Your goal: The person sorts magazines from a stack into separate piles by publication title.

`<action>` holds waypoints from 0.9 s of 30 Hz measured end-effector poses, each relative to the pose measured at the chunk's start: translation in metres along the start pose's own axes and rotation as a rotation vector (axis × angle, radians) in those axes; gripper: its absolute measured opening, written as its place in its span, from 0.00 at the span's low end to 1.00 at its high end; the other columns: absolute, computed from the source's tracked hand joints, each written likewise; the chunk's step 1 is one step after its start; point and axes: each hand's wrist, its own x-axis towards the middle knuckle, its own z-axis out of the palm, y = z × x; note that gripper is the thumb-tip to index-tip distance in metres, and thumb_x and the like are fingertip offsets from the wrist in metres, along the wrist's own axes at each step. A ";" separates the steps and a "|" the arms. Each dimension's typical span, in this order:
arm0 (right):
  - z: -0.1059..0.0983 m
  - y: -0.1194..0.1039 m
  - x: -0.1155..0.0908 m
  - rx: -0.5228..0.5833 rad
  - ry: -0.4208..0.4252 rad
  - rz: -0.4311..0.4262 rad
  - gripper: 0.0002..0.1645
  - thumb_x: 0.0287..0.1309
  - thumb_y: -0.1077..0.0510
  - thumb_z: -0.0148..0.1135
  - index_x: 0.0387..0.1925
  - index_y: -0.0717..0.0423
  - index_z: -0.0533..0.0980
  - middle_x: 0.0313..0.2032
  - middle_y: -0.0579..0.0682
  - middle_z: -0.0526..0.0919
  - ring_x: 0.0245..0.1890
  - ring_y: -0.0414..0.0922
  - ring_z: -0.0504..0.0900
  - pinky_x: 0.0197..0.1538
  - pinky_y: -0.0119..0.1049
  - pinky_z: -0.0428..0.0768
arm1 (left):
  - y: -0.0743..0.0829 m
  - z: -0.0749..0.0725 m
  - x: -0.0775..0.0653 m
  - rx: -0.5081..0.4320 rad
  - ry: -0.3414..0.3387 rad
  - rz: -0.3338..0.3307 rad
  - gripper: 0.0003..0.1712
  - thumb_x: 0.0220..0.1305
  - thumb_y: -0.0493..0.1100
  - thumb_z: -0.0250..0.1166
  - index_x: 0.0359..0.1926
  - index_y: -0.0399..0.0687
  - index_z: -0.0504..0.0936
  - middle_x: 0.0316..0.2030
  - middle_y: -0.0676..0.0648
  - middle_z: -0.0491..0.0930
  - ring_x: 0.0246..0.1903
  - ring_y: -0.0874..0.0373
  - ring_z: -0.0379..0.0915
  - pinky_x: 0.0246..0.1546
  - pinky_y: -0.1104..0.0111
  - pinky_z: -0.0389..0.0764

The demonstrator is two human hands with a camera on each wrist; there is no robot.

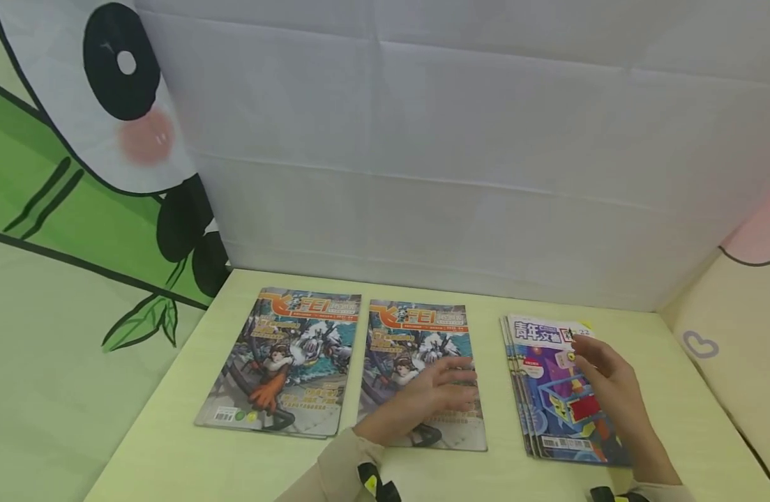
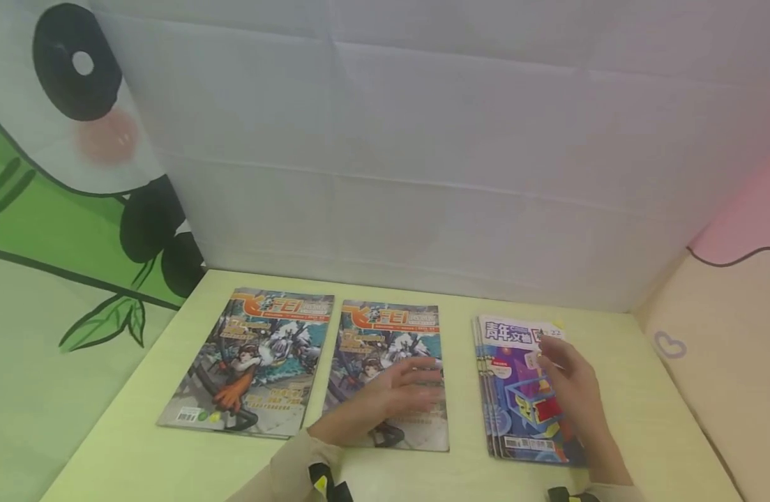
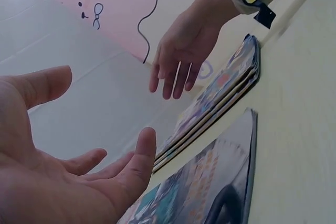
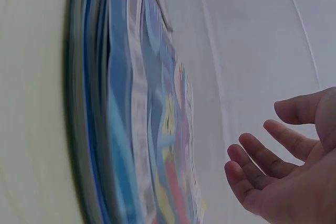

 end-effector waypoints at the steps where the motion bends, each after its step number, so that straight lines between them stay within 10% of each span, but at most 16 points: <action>1: 0.003 -0.004 -0.001 0.013 -0.007 -0.025 0.26 0.85 0.59 0.59 0.75 0.66 0.73 0.64 0.58 0.84 0.53 0.14 0.73 0.53 0.09 0.74 | 0.002 -0.007 -0.004 0.016 0.013 0.001 0.40 0.83 0.42 0.64 0.87 0.43 0.59 0.81 0.34 0.66 0.73 0.35 0.74 0.69 0.52 0.83; 7: 0.020 -0.028 -0.007 0.116 -0.090 -0.082 0.27 0.85 0.60 0.60 0.76 0.65 0.71 0.59 0.23 0.80 0.58 0.21 0.79 0.54 0.18 0.82 | 0.013 -0.045 -0.031 0.126 0.114 0.031 0.43 0.83 0.44 0.64 0.88 0.41 0.55 0.82 0.32 0.64 0.75 0.34 0.71 0.68 0.56 0.83; 16: 0.035 -0.059 -0.014 0.176 -0.093 -0.142 0.25 0.80 0.68 0.62 0.73 0.68 0.73 0.56 0.23 0.82 0.55 0.22 0.82 0.55 0.17 0.82 | 0.022 -0.081 -0.065 0.378 0.201 0.107 0.45 0.82 0.43 0.66 0.87 0.36 0.54 0.79 0.27 0.64 0.75 0.29 0.68 0.73 0.46 0.78; 27: 0.056 -0.109 -0.014 0.308 -0.250 0.145 0.33 0.86 0.59 0.59 0.83 0.59 0.65 0.72 0.65 0.77 0.58 0.26 0.82 0.61 0.17 0.77 | 0.033 -0.100 -0.079 0.411 0.365 0.107 0.43 0.81 0.44 0.67 0.86 0.38 0.58 0.80 0.30 0.67 0.74 0.33 0.70 0.72 0.45 0.79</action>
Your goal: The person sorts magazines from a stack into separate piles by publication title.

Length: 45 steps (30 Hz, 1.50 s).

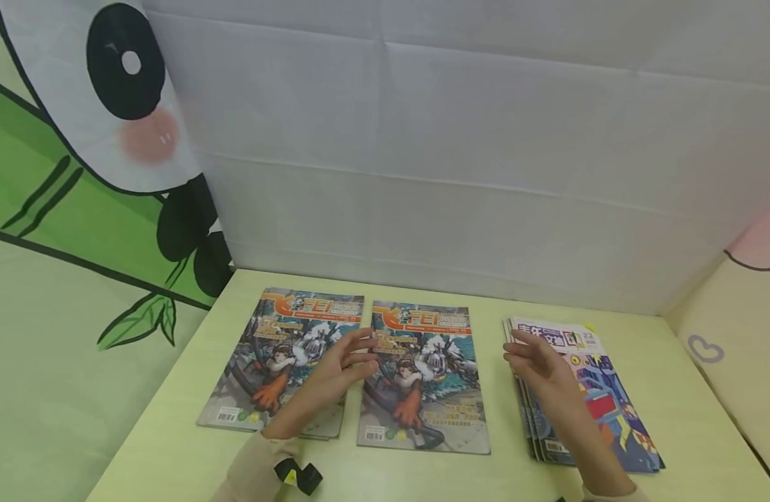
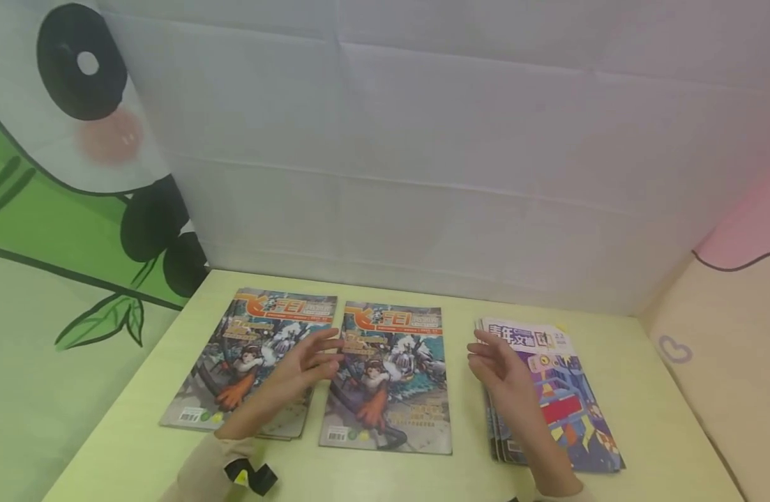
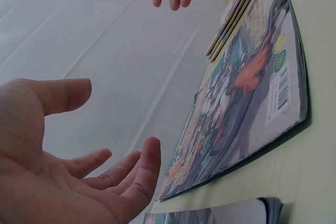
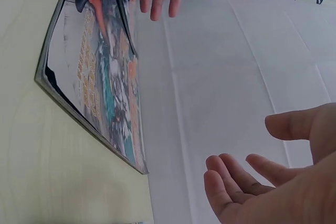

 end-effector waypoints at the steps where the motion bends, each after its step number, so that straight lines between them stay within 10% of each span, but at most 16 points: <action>1: 0.002 0.000 0.000 -0.005 0.004 0.005 0.32 0.85 0.59 0.59 0.83 0.59 0.65 0.72 0.66 0.77 0.58 0.27 0.82 0.61 0.18 0.78 | 0.001 0.000 0.000 -0.001 -0.001 0.001 0.43 0.81 0.45 0.68 0.86 0.38 0.58 0.80 0.30 0.67 0.74 0.33 0.70 0.72 0.45 0.79; 15: 0.023 0.015 0.005 -0.015 -0.060 0.072 0.37 0.84 0.58 0.61 0.85 0.60 0.62 0.75 0.68 0.75 0.75 0.64 0.76 0.67 0.30 0.81 | 0.001 -0.005 -0.001 0.071 0.116 -0.081 0.39 0.84 0.39 0.63 0.85 0.35 0.58 0.78 0.27 0.67 0.74 0.30 0.69 0.70 0.41 0.80; 21: 0.034 0.022 0.006 0.043 -0.124 0.151 0.40 0.84 0.60 0.60 0.86 0.64 0.56 0.77 0.75 0.69 0.75 0.69 0.74 0.71 0.56 0.83 | 0.000 0.001 -0.001 0.054 0.158 -0.146 0.40 0.81 0.38 0.66 0.83 0.29 0.60 0.76 0.22 0.67 0.73 0.27 0.71 0.66 0.44 0.84; 45: 0.039 0.028 0.004 0.109 -0.123 0.279 0.48 0.84 0.52 0.60 0.89 0.59 0.46 0.75 0.78 0.69 0.66 0.72 0.82 0.73 0.70 0.75 | 0.000 0.008 -0.001 -0.102 0.156 -0.205 0.37 0.81 0.35 0.65 0.82 0.28 0.61 0.73 0.20 0.69 0.71 0.24 0.71 0.62 0.43 0.87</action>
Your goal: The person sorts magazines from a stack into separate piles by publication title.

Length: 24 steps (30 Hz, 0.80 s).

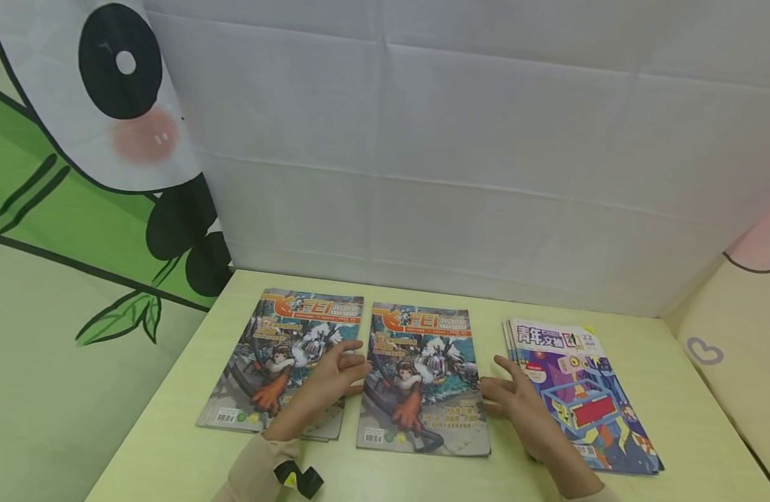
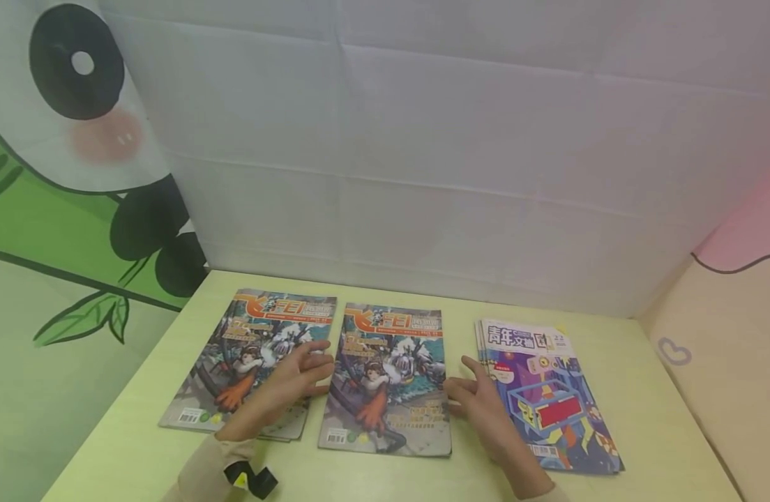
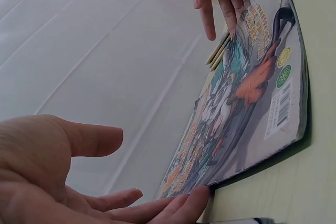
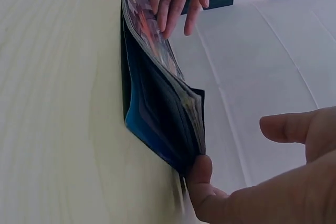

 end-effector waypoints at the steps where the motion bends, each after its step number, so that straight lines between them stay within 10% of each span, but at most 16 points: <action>1: -0.001 0.001 0.000 0.003 -0.003 0.003 0.47 0.84 0.52 0.60 0.89 0.59 0.47 0.75 0.77 0.69 0.66 0.72 0.82 0.73 0.69 0.75 | 0.000 0.000 0.000 -0.006 -0.004 -0.002 0.37 0.81 0.35 0.65 0.82 0.28 0.61 0.72 0.20 0.70 0.71 0.24 0.71 0.62 0.43 0.87; 24: 0.003 0.009 0.004 0.004 0.090 -0.092 0.41 0.80 0.62 0.63 0.86 0.59 0.59 0.73 0.72 0.73 0.66 0.63 0.82 0.64 0.49 0.86 | -0.003 0.012 0.000 -0.049 0.000 -0.001 0.35 0.77 0.34 0.66 0.78 0.27 0.67 0.73 0.20 0.70 0.69 0.27 0.74 0.65 0.44 0.85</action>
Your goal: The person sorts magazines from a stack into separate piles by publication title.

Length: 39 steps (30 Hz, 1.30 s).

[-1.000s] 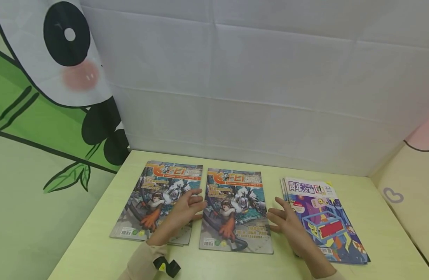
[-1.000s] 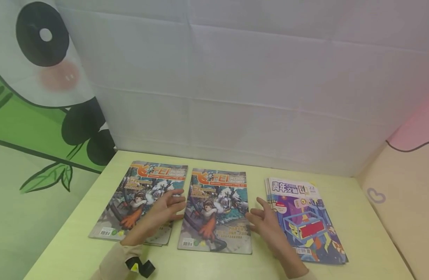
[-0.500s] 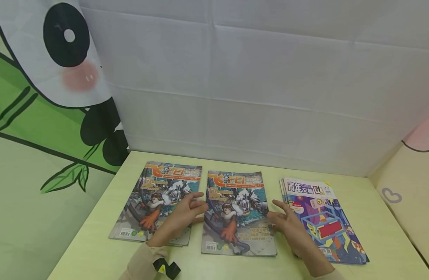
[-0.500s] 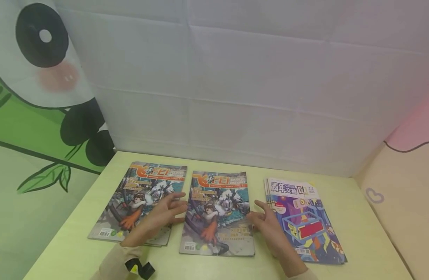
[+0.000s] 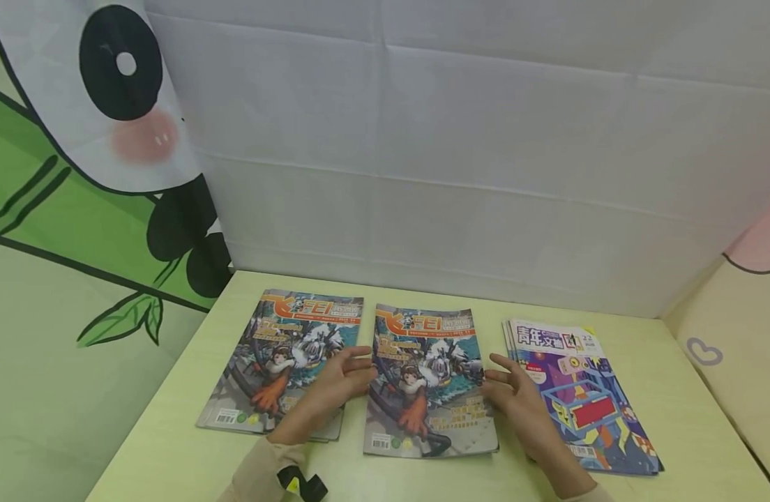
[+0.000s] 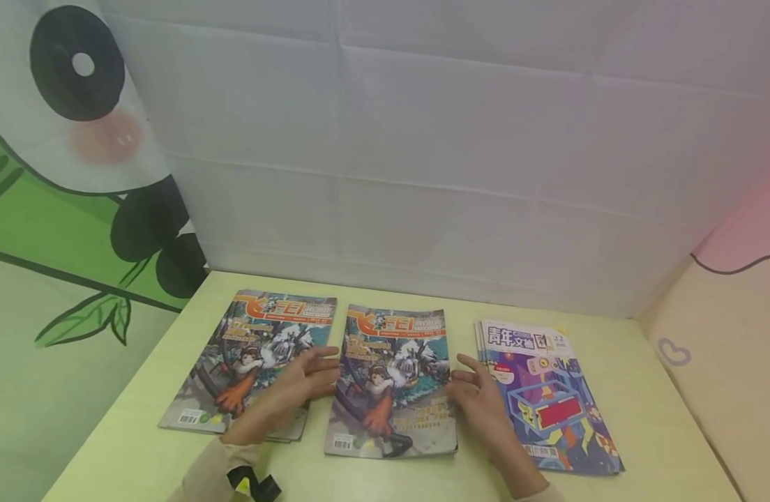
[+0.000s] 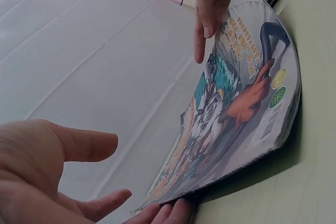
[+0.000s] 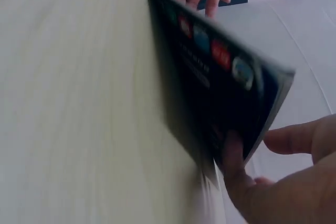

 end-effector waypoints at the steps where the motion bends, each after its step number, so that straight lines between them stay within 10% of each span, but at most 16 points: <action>1: -0.001 0.000 0.000 -0.017 -0.001 -0.011 0.39 0.81 0.62 0.62 0.85 0.59 0.61 0.73 0.71 0.74 0.68 0.64 0.82 0.67 0.50 0.85 | 0.000 0.001 0.000 0.001 0.007 -0.001 0.34 0.77 0.34 0.66 0.78 0.28 0.68 0.73 0.21 0.70 0.68 0.27 0.75 0.64 0.44 0.86; 9: -0.005 0.004 0.001 -0.080 -0.025 -0.021 0.29 0.80 0.59 0.64 0.77 0.60 0.73 0.74 0.68 0.76 0.70 0.63 0.79 0.59 0.48 0.89 | -0.006 0.001 -0.001 0.039 -0.025 0.016 0.36 0.68 0.24 0.68 0.76 0.27 0.70 0.72 0.21 0.71 0.69 0.25 0.74 0.62 0.49 0.88; 21: -0.003 0.011 0.006 -0.058 -0.061 -0.001 0.31 0.76 0.68 0.62 0.77 0.66 0.73 0.76 0.75 0.70 0.41 0.50 0.88 0.31 0.37 0.87 | -0.010 0.000 0.000 0.134 -0.084 -0.024 0.32 0.73 0.30 0.69 0.74 0.25 0.73 0.71 0.23 0.74 0.69 0.29 0.75 0.68 0.47 0.83; 39: 0.000 0.003 0.000 -0.006 -0.019 -0.006 0.33 0.74 0.71 0.62 0.77 0.60 0.76 0.77 0.69 0.72 0.37 0.45 0.88 0.33 0.35 0.87 | 0.005 -0.012 -0.008 0.101 -0.164 -0.038 0.33 0.81 0.40 0.66 0.78 0.27 0.70 0.77 0.26 0.69 0.71 0.32 0.75 0.72 0.46 0.80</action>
